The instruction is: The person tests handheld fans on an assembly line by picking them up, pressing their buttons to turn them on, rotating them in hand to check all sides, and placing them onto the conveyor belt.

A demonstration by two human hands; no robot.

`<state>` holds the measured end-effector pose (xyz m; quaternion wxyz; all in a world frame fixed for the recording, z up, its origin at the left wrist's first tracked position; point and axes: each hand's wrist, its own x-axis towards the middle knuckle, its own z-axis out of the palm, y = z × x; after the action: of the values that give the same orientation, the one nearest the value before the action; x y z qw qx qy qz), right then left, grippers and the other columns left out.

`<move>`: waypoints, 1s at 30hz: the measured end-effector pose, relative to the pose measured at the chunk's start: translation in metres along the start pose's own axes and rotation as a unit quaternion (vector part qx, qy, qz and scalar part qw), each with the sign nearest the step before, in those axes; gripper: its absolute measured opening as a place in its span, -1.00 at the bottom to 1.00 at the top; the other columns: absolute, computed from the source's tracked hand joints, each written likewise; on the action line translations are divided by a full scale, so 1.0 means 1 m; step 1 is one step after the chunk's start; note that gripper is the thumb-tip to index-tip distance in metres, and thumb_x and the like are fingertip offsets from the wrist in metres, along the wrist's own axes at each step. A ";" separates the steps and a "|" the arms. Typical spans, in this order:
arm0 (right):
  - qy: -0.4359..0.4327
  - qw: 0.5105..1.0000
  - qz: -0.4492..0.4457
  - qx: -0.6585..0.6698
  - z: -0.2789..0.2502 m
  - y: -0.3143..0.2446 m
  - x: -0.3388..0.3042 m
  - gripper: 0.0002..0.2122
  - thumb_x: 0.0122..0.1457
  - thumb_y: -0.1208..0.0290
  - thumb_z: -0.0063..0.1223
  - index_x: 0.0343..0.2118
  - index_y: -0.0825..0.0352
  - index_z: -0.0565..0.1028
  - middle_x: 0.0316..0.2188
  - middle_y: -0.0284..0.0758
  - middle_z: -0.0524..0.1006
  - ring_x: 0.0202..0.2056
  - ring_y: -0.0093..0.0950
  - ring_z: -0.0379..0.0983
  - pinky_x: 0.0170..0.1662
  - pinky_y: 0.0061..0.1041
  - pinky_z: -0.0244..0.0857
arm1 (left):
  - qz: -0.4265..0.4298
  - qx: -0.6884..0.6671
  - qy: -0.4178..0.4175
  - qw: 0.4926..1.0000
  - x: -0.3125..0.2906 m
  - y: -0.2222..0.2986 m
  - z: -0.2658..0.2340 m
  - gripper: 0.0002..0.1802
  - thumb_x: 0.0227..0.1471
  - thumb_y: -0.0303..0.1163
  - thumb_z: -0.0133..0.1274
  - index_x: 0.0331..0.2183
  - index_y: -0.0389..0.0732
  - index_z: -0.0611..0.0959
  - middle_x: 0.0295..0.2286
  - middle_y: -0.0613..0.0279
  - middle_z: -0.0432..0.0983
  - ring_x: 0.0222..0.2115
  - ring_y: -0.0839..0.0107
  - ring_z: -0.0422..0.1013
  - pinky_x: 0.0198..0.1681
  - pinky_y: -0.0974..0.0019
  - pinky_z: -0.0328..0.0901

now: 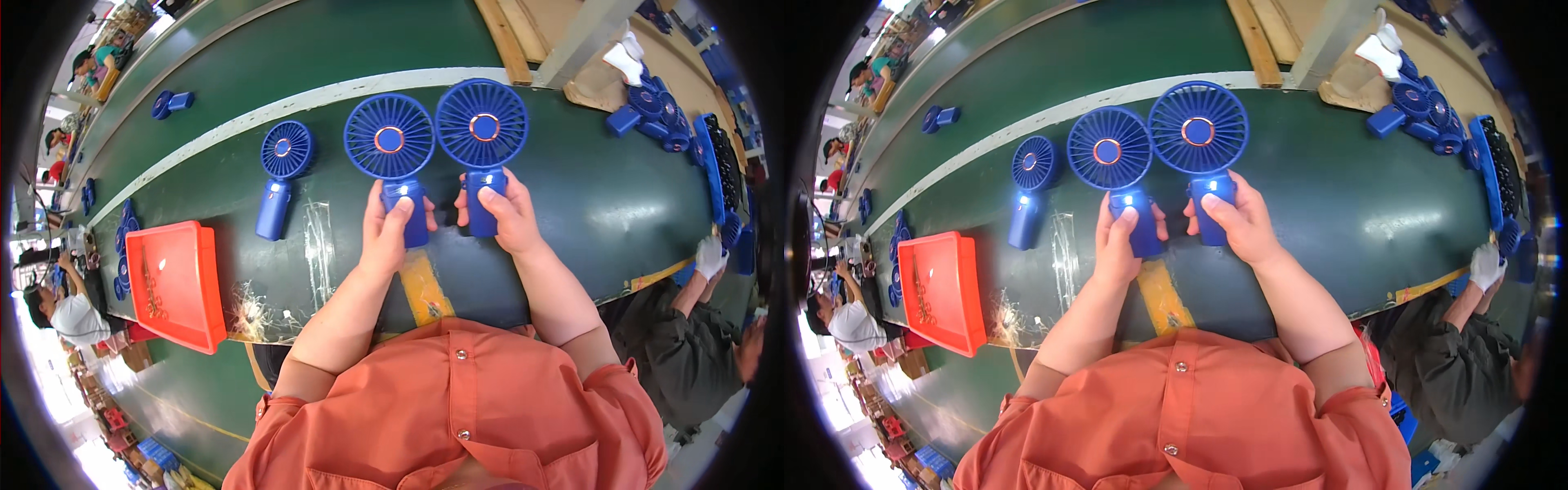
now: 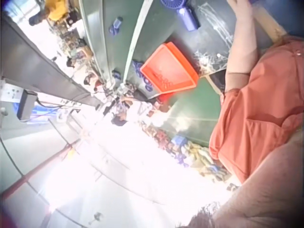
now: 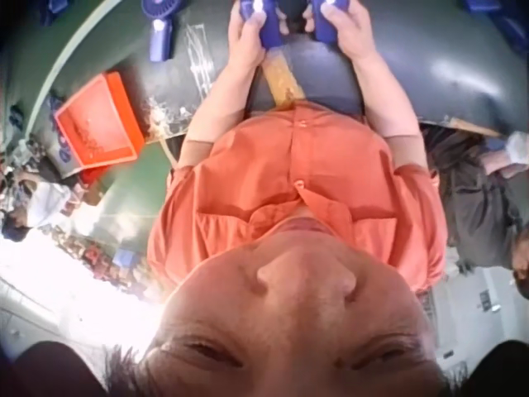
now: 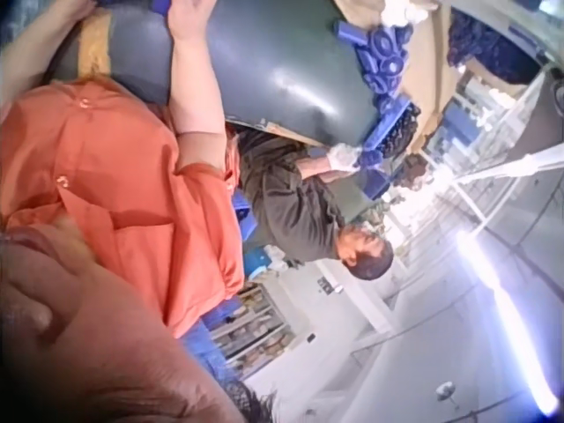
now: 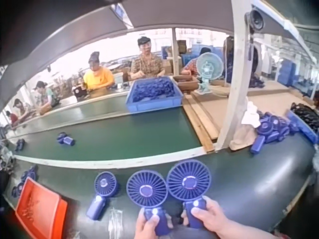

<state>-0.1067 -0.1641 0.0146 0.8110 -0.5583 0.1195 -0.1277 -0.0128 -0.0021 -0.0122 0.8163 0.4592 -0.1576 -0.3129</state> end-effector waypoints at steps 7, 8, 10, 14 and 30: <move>-0.005 0.999 -0.037 -0.008 0.001 -0.002 -0.010 -0.69 0.10 0.37 -0.08 -0.15 0.46 0.31 -0.42 -0.18 0.49 -0.49 -0.45 0.47 -0.37 -0.51 0.37 | 0.018 0.044 0.007 0.999 -0.007 0.005 0.009 -0.68 0.00 -0.30 -0.12 -0.21 -0.25 0.31 -0.43 0.03 0.42 -0.53 0.31 0.40 -0.44 0.33 0.32; -0.004 0.999 -0.039 -0.009 0.001 -0.004 -0.011 -0.69 0.10 0.37 -0.08 -0.15 0.46 0.31 -0.42 -0.18 0.49 -0.49 -0.45 0.47 -0.37 -0.51 0.37 | 0.018 0.039 0.010 0.999 -0.008 0.005 0.009 -0.67 -0.01 -0.29 -0.11 -0.21 -0.25 0.31 -0.43 0.03 0.42 -0.53 0.31 0.40 -0.44 0.33 0.32; -0.022 0.999 -0.028 0.012 0.003 -0.009 -0.013 -0.76 0.12 0.41 -0.07 -0.19 0.41 0.31 -0.41 -0.24 0.47 -0.47 -0.51 0.45 -0.36 -0.56 0.34 | 0.035 0.051 0.007 0.998 -0.009 0.005 0.006 -0.66 -0.01 -0.29 -0.10 -0.21 -0.26 0.30 -0.42 0.03 0.42 -0.53 0.31 0.40 -0.44 0.33 0.32; -0.026 0.999 -0.017 0.027 0.004 -0.007 -0.014 -0.76 0.11 0.40 -0.05 -0.20 0.42 0.31 -0.42 -0.24 0.47 -0.47 -0.51 0.45 -0.37 -0.56 0.34 | 0.057 0.071 0.004 0.996 -0.009 0.004 0.007 -0.65 -0.01 -0.29 -0.08 -0.20 -0.26 0.30 -0.42 0.03 0.42 -0.53 0.32 0.40 -0.44 0.34 0.32; 0.001 0.999 -0.040 0.011 0.005 0.000 -0.011 -0.76 0.11 0.38 -0.08 -0.21 0.42 0.33 -0.44 -0.23 0.47 -0.49 -0.49 0.46 -0.38 -0.55 0.36 | 0.034 0.047 -0.003 0.998 -0.007 0.005 0.003 -0.70 0.03 -0.36 -0.11 -0.19 -0.28 0.29 -0.42 0.10 0.45 -0.50 0.40 0.43 -0.41 0.37 0.34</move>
<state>-0.1151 -0.1567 0.0171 0.8110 -0.5538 0.0967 -0.1620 -0.0181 0.0022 -0.0063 0.8036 0.4906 -0.1902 -0.2783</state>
